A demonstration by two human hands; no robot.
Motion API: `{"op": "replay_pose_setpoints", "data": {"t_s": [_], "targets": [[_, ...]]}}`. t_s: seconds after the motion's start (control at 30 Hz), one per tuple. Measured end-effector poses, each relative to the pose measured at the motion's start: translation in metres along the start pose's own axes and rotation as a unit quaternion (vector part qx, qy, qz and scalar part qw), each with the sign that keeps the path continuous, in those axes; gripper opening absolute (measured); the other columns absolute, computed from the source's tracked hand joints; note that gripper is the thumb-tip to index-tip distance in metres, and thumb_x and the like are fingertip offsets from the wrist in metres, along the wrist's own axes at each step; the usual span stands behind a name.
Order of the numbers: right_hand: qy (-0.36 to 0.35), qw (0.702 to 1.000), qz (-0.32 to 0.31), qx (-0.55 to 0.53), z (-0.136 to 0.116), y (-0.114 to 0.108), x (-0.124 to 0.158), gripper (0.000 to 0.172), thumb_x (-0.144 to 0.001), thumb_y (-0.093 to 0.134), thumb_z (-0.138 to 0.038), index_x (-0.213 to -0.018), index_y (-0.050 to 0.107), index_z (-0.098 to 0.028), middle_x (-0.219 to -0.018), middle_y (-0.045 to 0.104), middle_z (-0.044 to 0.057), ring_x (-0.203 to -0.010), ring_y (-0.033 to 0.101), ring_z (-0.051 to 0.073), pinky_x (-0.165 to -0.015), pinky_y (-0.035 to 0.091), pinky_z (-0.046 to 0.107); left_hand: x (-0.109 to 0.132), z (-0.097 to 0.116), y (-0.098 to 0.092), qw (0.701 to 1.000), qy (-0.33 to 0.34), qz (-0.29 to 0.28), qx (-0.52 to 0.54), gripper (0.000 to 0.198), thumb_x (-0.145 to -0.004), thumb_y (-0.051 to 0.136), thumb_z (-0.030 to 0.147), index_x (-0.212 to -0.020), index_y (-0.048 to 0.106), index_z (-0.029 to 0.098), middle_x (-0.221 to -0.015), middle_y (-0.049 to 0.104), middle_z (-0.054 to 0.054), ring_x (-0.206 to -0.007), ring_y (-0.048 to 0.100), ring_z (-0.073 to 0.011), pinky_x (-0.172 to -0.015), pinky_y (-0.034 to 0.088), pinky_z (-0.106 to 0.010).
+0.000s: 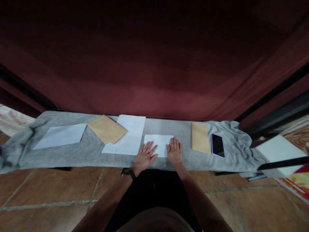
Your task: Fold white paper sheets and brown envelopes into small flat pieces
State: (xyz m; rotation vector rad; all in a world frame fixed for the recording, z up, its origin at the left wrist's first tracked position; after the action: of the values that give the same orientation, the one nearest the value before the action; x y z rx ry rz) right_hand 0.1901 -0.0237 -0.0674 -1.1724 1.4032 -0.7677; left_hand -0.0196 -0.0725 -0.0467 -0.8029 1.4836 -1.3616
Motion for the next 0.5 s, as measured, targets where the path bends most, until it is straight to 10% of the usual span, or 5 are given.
{"op": "replay_pose_setpoints", "data": {"t_s": [0.5], "targets": [[-0.009,1.000,0.025,-0.007,0.021,-0.026,0.043,0.056,-0.106,0.026,-0.028,-0.157,0.031,-0.008,-0.161,0.034,0.021,-0.148,0.036,0.032,-0.117,0.030,0.053,0.031,-0.009,-0.018,0.995,0.092,-0.031,0.020,0.058,-0.103,0.043,0.052,-0.158,0.030,0.036,-0.168,0.022,-0.007,-0.154,0.023,-0.0274,-0.124,0.017,-0.051]]}}
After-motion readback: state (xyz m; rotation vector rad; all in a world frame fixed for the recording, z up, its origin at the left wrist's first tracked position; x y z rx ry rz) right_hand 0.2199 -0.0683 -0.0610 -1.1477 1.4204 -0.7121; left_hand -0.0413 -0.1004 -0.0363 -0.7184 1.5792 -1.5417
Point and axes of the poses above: each hand's wrist, its own x-axis away from the middle knuckle, its own y-axis out of the palm, z = x × y, the point moved 1 cm from there along -x, towards the middle knuckle
